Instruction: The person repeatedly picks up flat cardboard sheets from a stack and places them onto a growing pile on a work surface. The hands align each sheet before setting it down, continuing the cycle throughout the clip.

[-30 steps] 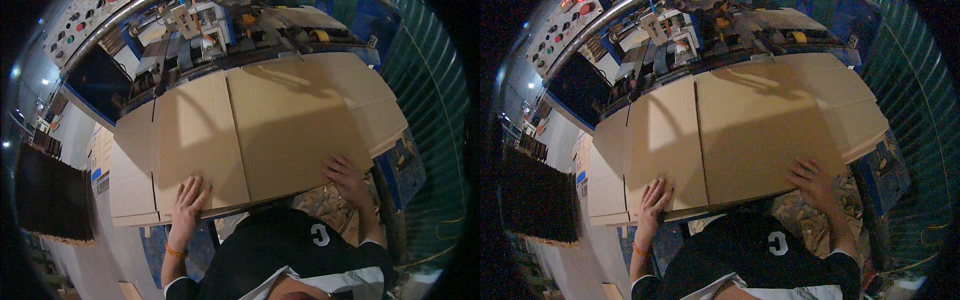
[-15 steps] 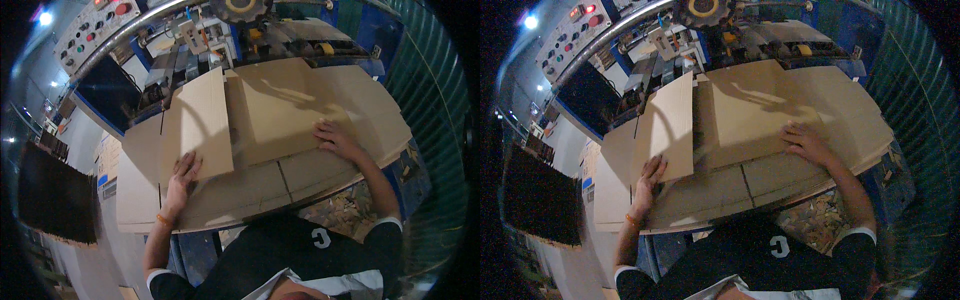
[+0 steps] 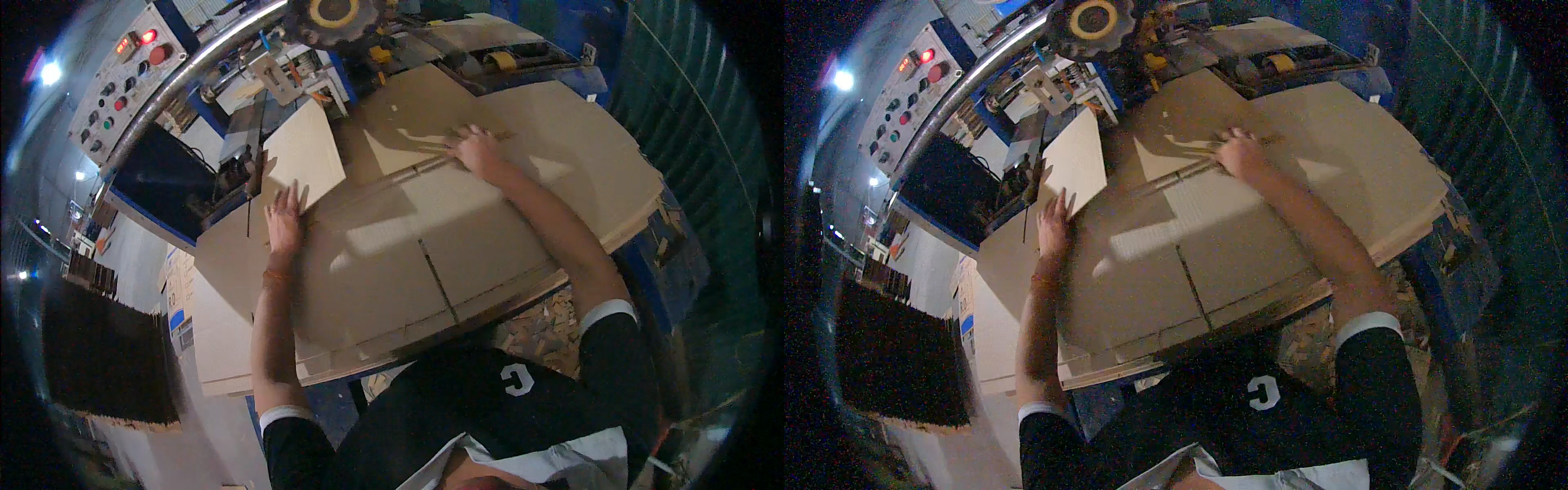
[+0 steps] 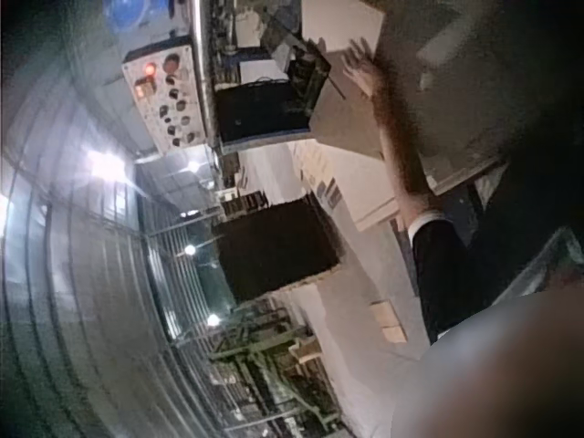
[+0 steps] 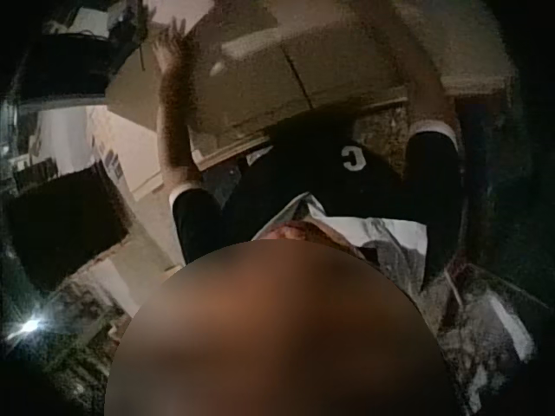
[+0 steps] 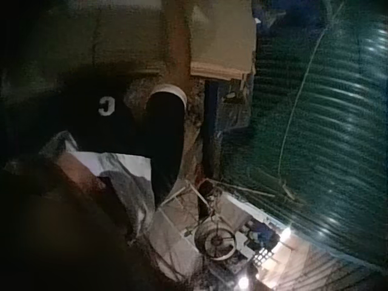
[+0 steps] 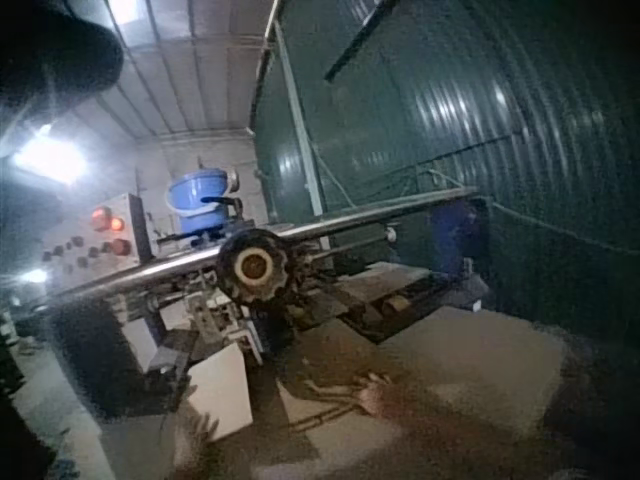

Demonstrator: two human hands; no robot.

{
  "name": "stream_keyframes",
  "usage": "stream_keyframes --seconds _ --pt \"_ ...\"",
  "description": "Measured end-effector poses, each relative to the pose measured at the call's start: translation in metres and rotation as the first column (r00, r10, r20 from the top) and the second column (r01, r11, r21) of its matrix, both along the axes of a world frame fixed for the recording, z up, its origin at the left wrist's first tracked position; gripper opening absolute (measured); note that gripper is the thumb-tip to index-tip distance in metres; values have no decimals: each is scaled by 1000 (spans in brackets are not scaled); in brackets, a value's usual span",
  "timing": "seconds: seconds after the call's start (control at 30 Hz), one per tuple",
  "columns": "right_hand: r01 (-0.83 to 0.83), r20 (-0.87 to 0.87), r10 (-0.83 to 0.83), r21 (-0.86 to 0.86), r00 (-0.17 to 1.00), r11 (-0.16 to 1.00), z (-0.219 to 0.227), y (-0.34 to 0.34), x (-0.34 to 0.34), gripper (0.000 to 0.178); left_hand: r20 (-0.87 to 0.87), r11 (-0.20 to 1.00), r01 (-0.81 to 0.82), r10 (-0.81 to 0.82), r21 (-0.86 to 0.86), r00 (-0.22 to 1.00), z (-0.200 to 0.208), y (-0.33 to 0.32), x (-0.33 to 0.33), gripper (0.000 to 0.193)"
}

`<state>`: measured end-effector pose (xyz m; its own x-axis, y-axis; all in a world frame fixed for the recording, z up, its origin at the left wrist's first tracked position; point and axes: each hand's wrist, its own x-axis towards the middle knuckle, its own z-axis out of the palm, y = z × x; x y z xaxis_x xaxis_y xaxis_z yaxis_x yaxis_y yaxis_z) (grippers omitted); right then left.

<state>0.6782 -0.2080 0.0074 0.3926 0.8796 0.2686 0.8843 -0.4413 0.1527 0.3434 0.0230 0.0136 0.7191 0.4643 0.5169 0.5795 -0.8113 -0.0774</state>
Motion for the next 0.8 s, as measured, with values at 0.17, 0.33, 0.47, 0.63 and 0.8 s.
stream_keyframes --seconds 0.17,0.33,0.47,0.63,0.8 --pt "16 -238 7 96 971 995 2 -30 -26 44 131 988 -40 60 -147 990 -1 -17 -41 71" --pt "311 -388 -131 446 912 840 12 -200 -12 56 267 792 -374 539 -482 798 -6 -76 -196 64" --pt "793 -378 -702 376 604 479 -14 -279 -7 65 212 546 -716 835 -435 507 -30 -112 -265 67" --pt "785 -178 -780 319 599 531 -37 -274 4 64 362 538 -733 838 -417 409 -30 -113 -264 71" --pt "607 -607 -76 794 791 -37 -35 -264 22 56 870 844 -228 493 -486 -28 9 -112 -270 57"
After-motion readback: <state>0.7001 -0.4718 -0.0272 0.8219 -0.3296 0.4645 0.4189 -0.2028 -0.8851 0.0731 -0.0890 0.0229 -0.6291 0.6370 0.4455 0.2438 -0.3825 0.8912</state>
